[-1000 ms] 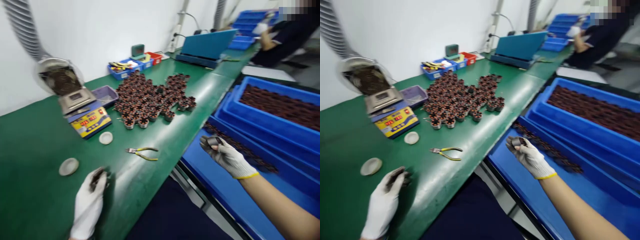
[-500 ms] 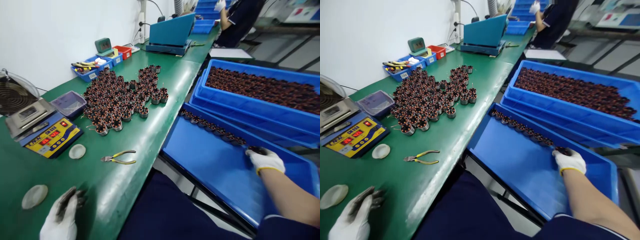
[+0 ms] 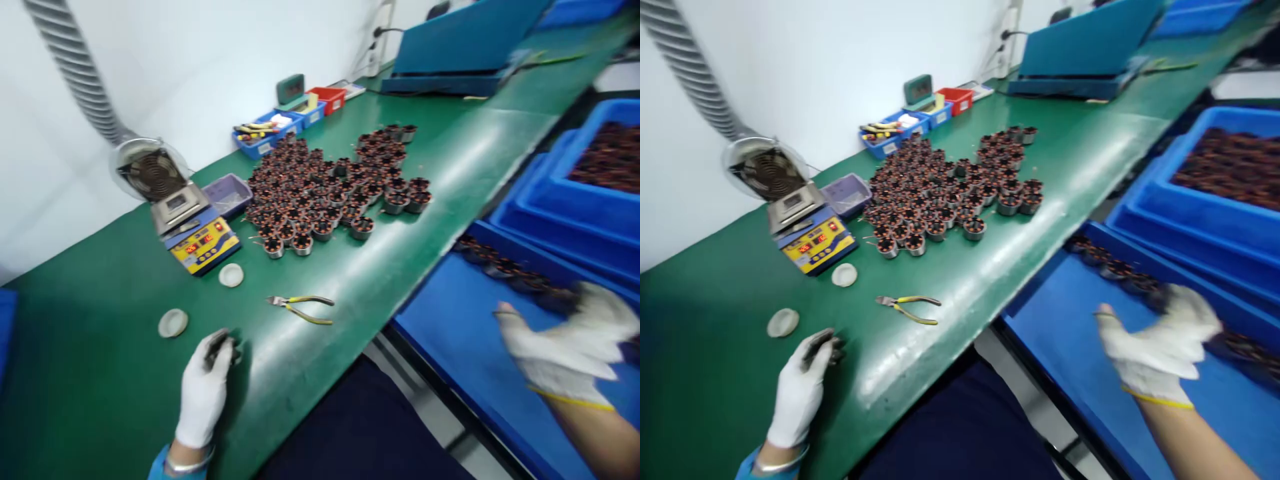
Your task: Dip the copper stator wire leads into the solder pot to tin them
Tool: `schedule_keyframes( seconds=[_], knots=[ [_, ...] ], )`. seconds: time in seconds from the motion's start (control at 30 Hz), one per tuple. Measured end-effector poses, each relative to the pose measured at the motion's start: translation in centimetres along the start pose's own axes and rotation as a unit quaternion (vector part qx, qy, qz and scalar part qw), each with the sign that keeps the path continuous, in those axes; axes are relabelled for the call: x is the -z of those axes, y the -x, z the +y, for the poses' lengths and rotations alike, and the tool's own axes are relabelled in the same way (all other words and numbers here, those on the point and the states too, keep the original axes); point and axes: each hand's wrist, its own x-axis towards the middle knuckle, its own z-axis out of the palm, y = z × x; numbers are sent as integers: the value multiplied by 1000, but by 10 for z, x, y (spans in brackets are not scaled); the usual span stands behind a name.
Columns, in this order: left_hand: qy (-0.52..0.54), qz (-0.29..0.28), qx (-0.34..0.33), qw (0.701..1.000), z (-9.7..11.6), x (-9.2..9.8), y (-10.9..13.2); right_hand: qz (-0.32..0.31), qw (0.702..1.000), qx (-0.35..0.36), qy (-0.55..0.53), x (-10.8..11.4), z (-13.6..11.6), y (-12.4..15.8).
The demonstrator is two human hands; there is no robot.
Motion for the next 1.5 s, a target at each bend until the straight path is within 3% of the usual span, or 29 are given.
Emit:
schedule_keyframes(
  seconds=[0.07, 0.17, 0.27, 0.33, 0.43, 0.53, 0.6, 0.7, 0.77, 0.87, 0.93, 1.0, 1.13, 1.17, 1.33, 1.4, 1.5],
  knots=[
    [23, -4, -7, 1000, 2, -2, 2, -84, 970, 201, -112, -12, -71, -8],
    [43, -18, -11, 999, 1, -2, 5, -166, 858, 452, -180, -27, -173, -15],
    [35, -34, -24, 999, -4, -2, 6, -194, 790, 562, -149, -46, -244, -12],
    [14, -38, -40, 998, -8, -1, 5, -194, 775, 596, -84, -57, -268, -8],
    [-1, -46, -50, 998, -11, -1, 5, -170, 785, 594, -53, -65, -276, 1],
    [71, -52, -19, 996, -8, -5, 10, -171, 765, 596, -174, -47, -276, 24],
    [175, -84, 26, 981, -4, -10, 17, -192, 720, 603, -283, -22, -281, 50],
    [322, -157, 95, 929, -1, -21, 27, -216, 633, 629, -396, 17, -295, 89],
    [349, -136, 126, 919, -3, -25, 31, -259, 596, 617, -443, 30, -302, 105],
    [320, -68, 152, 933, -6, -22, 32, -365, 608, 524, -472, 27, -306, 115],
    [292, -37, 132, 947, -5, -17, 31, -385, 631, 486, -466, 18, -306, 117],
    [262, 3, 91, 961, -4, -11, 29, -353, 627, 519, -461, 13, -305, 117],
    [249, 54, 85, 963, -2, -7, 28, -314, 528, 621, -487, 24, -305, 109],
    [255, 57, 85, 961, -1, -7, 28, -309, 518, 625, -496, 29, -307, 107],
    [257, 54, -13, 965, 3, -8, 32, -174, 584, 654, -448, 47, -326, 110],
    [266, 46, -13, 963, 5, -7, 33, -159, 572, 675, -439, 50, -329, 119],
    [307, 43, 73, 948, 7, -5, 32, -199, 523, 685, -468, 48, -318, 122]
  ],
)
